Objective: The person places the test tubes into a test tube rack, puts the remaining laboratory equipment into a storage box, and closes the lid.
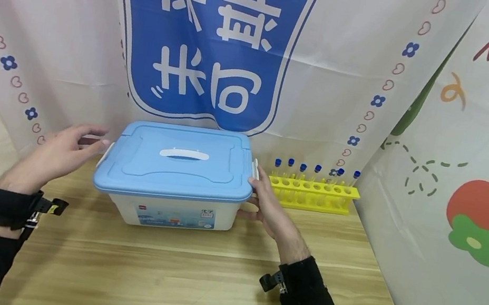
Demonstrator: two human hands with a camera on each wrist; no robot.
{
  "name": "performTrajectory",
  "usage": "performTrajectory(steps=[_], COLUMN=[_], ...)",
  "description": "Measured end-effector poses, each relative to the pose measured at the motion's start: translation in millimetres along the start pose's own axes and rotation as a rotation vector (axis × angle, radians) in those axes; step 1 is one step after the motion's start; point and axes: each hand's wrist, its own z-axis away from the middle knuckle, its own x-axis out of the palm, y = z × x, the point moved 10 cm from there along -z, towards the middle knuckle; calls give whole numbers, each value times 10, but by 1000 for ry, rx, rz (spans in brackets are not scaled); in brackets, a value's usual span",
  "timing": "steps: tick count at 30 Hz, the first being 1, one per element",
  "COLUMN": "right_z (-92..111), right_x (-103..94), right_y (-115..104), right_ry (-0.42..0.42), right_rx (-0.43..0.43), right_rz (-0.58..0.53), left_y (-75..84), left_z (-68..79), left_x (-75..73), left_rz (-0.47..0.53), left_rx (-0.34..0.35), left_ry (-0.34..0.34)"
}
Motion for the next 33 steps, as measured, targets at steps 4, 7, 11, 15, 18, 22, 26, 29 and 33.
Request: performTrajectory(steps=[4, 7, 11, 15, 18, 22, 26, 29, 33], right_z=[-45, -29, 42, 44, 38, 40, 48, 43, 41], right_x=[-56, -52, -19, -24, -21, -15, -19, -16, 0], right_y=[45, 39, -19, -18, -10, -13, -12, -9, -11], right_ry=[-29, -17, 29, 47, 50, 44, 41, 35, 25], right_rx=[-48, -28, 33, 58, 60, 52, 50, 44, 40], right_rz=[-3, -16, -4, 3, 6, 6, 0, -3, -13], left_y=[-134, -219, -302, -371, -414, -457, -476, -475, -446], left_z=[54, 74, 94, 118, 128, 134, 124, 111, 98], left_x=[96, 181, 283, 378, 444, 515, 579, 601, 593], left_rz=[27, 64, 129, 215, 276, 327, 371, 386, 416], left_rx=[-64, -107, -133, -152, -169, -185, -195, -199, -189], left_ry=[-17, -33, -44, -60, -75, -89, -111, -120, -110])
